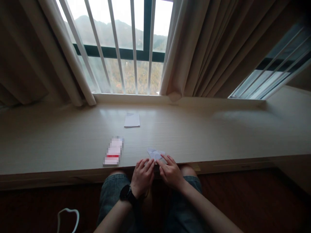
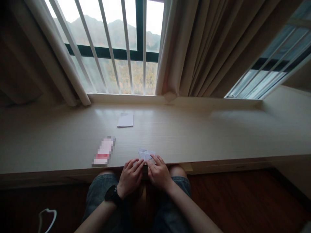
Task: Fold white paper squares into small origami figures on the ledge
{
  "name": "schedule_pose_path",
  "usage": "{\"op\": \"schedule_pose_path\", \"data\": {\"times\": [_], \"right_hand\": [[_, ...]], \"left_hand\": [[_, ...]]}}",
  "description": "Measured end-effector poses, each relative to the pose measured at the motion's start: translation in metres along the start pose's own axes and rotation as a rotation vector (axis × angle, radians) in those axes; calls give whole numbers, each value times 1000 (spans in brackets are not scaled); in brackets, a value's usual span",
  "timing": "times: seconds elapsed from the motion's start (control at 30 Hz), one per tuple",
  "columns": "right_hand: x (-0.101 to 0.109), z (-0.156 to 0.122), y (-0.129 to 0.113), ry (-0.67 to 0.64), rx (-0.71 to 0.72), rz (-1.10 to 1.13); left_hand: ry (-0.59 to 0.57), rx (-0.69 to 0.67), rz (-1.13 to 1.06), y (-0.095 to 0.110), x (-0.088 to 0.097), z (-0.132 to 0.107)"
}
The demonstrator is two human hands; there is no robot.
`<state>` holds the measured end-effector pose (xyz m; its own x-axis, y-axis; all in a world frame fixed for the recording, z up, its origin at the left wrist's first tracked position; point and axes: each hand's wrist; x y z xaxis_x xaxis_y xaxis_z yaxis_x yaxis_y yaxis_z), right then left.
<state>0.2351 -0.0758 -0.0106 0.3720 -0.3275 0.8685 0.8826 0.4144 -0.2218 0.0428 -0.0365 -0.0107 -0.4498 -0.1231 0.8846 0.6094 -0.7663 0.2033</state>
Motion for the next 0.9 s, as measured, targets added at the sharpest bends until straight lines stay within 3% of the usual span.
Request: {"op": "schedule_pose_path", "data": {"times": [0.17, 0.3, 0.63, 0.8, 0.9], "right_hand": [[-1, -11, 14, 46, -174, -88], [-2, -13, 24, 63, -219, -130], [-14, 0, 19, 139, -334, -62], [-13, 25, 32, 14, -318, 0], [-6, 38, 39, -96, -279, 35]], "left_hand": [[12, -1, 10, 1, 1, 2], [19, 24, -13, 3, 3, 1], [-22, 35, -69, 12, 4, 4], [-31, 30, -99, 21, 7, 10], [-45, 29, -93, 15, 5, 19]]}}
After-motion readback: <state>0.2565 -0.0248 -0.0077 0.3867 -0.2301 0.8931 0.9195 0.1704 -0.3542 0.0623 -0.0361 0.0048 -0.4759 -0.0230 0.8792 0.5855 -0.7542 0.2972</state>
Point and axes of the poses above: each hand's wrist, its own z-axis towards the middle knuckle, its own x-axis out of the back of the hand, y = z × x, and after that the axes turned 2 degrees about z, right-handed
